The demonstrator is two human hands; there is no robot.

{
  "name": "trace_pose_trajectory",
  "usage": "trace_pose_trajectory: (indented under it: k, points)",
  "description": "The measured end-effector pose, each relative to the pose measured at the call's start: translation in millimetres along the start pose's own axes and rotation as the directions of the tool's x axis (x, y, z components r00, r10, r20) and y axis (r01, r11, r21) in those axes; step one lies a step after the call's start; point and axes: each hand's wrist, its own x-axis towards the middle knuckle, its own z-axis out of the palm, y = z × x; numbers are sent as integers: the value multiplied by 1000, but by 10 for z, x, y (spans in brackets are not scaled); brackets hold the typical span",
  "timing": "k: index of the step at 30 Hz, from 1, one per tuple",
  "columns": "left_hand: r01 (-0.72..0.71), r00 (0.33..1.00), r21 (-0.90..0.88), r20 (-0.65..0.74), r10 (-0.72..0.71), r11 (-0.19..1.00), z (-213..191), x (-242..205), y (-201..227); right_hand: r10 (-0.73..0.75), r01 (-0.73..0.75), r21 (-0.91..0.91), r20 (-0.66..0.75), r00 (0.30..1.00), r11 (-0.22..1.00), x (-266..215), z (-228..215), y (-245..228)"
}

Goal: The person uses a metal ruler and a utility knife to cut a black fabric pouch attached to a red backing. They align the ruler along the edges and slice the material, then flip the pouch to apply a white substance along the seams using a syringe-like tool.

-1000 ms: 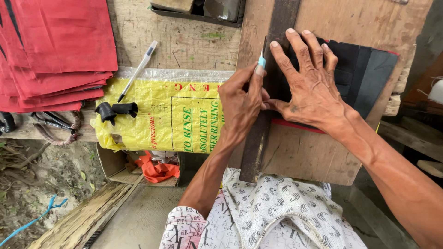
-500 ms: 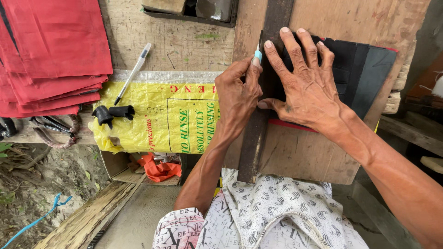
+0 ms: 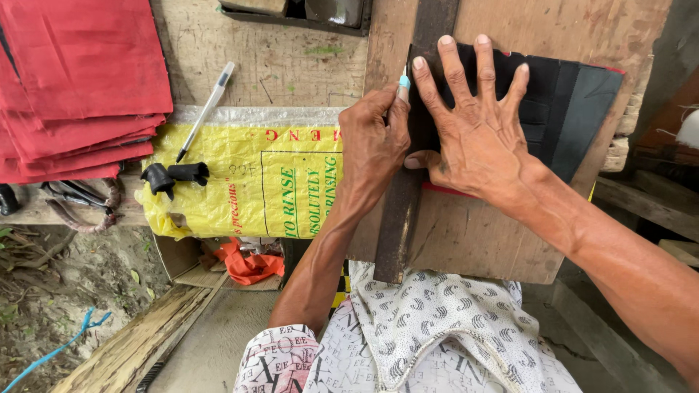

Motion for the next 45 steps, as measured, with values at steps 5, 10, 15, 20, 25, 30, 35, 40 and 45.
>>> trace_pose_trajectory:
  k: [5, 10, 15, 20, 25, 30, 35, 40, 45]
  points:
    - [-49, 999, 55, -10, 49, 997, -20, -87, 20, 37, -36, -23, 79, 996, 999, -1, -59, -103]
    - [-46, 999, 44, -14, 47, 998, -20, -125, 16, 36, -35, -11, 112, 993, 999, 43, -134, -130]
    - [-73, 997, 85, 1, 73, 994, -67, -221, 19, 100, -93, -46, 175, 980, 995, 52, -122, -217]
    - [22, 999, 97, 24, -25, 995, -327, -950, 163, 69, -63, -49, 133, 989, 997, 45, -54, -205]
    - [80, 996, 110, 28, -83, 991, -432, -1377, 159, 35, -28, -66, 107, 994, 997, 23, 19, -172]
    - [45, 999, 116, 10, -47, 992, -505, -1469, 256, 65, -52, -109, 121, 990, 993, 26, -6, -202]
    - [421, 904, -103, 124, -408, 901, -685, -1442, 296, 31, -30, -26, 29, 999, 999, -10, -78, -222]
    - [178, 983, -184, -17, -184, 967, -937, -906, 132, 40, -36, 79, -38, 998, 996, -40, -108, -214]
    - [278, 959, -292, 28, -282, 915, -713, 204, -354, 80, -79, 79, -10, 997, 994, -4, -102, -232]
